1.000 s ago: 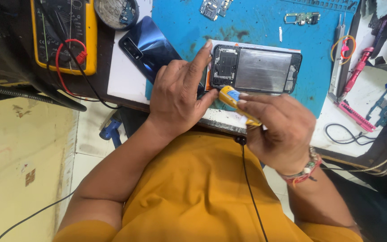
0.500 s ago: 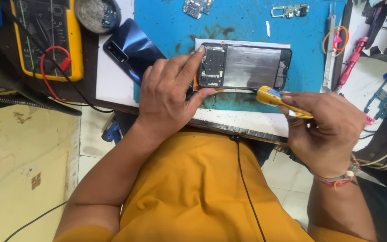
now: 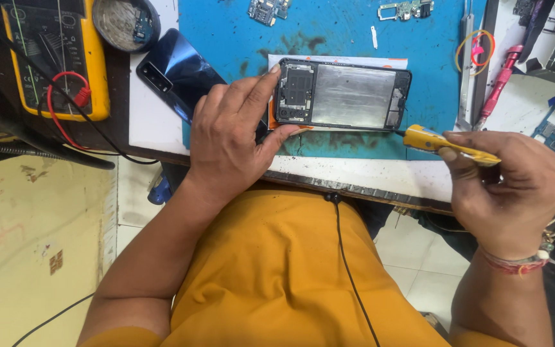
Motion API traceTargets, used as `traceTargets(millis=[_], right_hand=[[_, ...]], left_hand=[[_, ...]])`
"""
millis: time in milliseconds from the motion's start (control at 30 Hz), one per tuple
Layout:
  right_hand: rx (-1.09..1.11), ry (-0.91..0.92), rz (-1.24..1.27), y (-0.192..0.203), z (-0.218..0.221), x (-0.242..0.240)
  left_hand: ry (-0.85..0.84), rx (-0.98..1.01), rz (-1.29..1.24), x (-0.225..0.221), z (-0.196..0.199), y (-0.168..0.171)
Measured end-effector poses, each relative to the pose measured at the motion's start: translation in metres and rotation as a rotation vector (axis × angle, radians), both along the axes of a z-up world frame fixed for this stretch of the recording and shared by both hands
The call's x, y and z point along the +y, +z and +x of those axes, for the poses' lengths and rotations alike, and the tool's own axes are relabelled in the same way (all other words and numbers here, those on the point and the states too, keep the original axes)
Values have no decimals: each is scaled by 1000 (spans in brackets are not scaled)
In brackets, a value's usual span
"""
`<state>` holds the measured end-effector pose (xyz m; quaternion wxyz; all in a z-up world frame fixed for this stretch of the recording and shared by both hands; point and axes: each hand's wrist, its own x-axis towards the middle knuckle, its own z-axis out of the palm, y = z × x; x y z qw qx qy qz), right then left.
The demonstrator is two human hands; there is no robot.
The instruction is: The person removes a protective film from a smartphone screen and then uses a red screwdriver to unscrew and remove the internal metal frame. They then apply glue to the phone's chassis using a yellow tube and place a new screen assembly onto the device.
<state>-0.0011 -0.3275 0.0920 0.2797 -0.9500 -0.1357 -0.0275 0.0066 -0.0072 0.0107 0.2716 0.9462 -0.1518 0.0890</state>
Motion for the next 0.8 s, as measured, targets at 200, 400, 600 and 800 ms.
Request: traceTargets(millis=[200, 400, 600, 800], right_hand=[[72, -106, 76, -11, -5, -12], [-35, -126, 204, -27, 3, -8], [-90, -85, 135, -29, 12, -4], [-68, -86, 54, -21, 7, -4]], left_hand=[[2, 3, -6, 1, 0, -2], [2, -19, -3, 1, 0, -6], [5, -7, -27, 1, 0, -5], [5, -12, -25, 2, 0, -5]])
